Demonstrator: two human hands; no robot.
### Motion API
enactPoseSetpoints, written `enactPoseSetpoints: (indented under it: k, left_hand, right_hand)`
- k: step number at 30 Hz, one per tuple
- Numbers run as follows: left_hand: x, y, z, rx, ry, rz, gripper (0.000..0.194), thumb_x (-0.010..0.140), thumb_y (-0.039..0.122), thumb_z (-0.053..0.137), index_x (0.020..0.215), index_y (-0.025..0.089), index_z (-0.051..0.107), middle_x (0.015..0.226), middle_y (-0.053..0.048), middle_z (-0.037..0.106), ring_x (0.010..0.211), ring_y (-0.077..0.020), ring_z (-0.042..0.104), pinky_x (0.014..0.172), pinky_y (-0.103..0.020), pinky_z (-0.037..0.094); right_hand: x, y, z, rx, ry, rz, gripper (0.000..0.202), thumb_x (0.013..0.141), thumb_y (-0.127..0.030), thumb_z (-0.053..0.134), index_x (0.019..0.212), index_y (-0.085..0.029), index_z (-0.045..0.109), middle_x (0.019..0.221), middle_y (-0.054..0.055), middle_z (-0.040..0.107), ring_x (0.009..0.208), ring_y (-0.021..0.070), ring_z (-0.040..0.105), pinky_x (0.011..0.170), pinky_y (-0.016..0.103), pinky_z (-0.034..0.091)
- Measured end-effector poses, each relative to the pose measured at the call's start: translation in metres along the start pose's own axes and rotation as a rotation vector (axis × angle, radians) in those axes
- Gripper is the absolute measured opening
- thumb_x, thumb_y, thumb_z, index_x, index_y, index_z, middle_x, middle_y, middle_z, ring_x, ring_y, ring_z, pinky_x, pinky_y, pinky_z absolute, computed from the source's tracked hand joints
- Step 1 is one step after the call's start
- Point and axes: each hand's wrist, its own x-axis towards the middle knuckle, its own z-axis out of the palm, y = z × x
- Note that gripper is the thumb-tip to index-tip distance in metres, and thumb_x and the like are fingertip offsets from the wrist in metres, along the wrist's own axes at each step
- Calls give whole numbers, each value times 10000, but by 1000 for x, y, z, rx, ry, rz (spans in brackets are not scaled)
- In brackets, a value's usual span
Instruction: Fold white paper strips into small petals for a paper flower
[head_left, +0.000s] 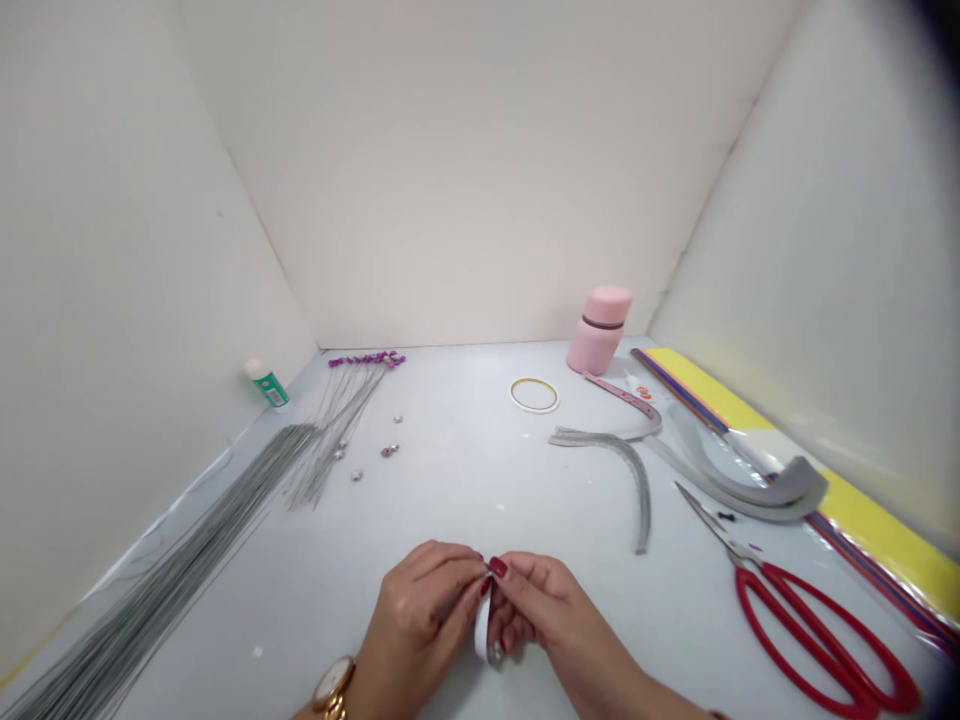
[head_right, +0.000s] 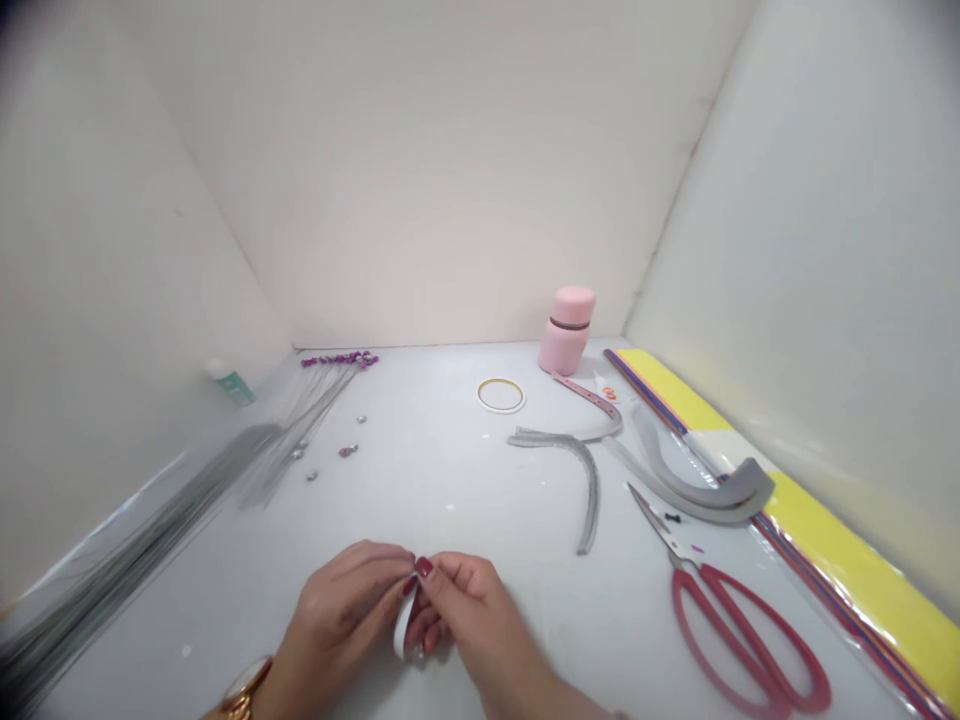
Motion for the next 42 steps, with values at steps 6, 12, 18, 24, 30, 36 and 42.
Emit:
enactPoseSetpoints:
  k: [6,12,18,24,30,36,42]
  left_hand:
    - [4,-1,2,-210,20,-190,207,840,163,463,801,183,665,842,-77,660,796,-172,605,731,-261,471]
    - [6,-2,2,-357,29,-262,149,811,218,528,794,164,666,772,-69,634,724,-170,600,674,-259,473]
    - [6,3,3,-401,-1,-323,162,798,238,548,758,156,682,717,-64,629,682,-169,596,647,-256,465]
    - [8,2,10,-776,-14,-569,163,768,278,580,695,138,621,582,-31,643,573,-162,601,592,-266,461]
    - [6,-2,12,-856,91,-731,151,742,274,609,680,138,587,529,5,596,531,-126,541,548,-235,404]
    - [5,-2,15,-825,143,-774,155,713,278,637,673,134,594,571,16,588,565,-101,501,567,-197,383]
    - [4,-3,16,-880,164,-807,136,696,274,656,723,150,607,564,29,570,558,-98,506,572,-191,395]
  right_hand:
    - [0,-2,-3,-31,-21,-7,377,727,-477,582,688,-102,602,550,16,588,484,86,513,477,184,335]
    - [3,1,-6,-124,10,-41,423,714,-520,572,657,-102,600,503,6,568,457,84,488,461,184,330]
    - [6,7,-13,-193,30,-84,413,726,-523,560,632,-121,561,508,-2,552,431,71,391,446,195,290]
    - [5,4,-12,-207,12,-91,383,775,-493,513,666,-127,547,534,0,559,463,77,422,467,199,306]
    - [3,6,-8,-259,-32,-88,292,754,-421,572,703,-134,553,578,13,583,514,100,506,505,208,366]
    - [0,5,-6,-317,-6,-80,255,785,-411,530,735,-161,527,508,-66,421,431,65,336,421,181,264]
    - [0,0,-5,-326,10,-149,253,783,-404,534,719,-161,569,653,-10,554,589,112,454,554,207,356]
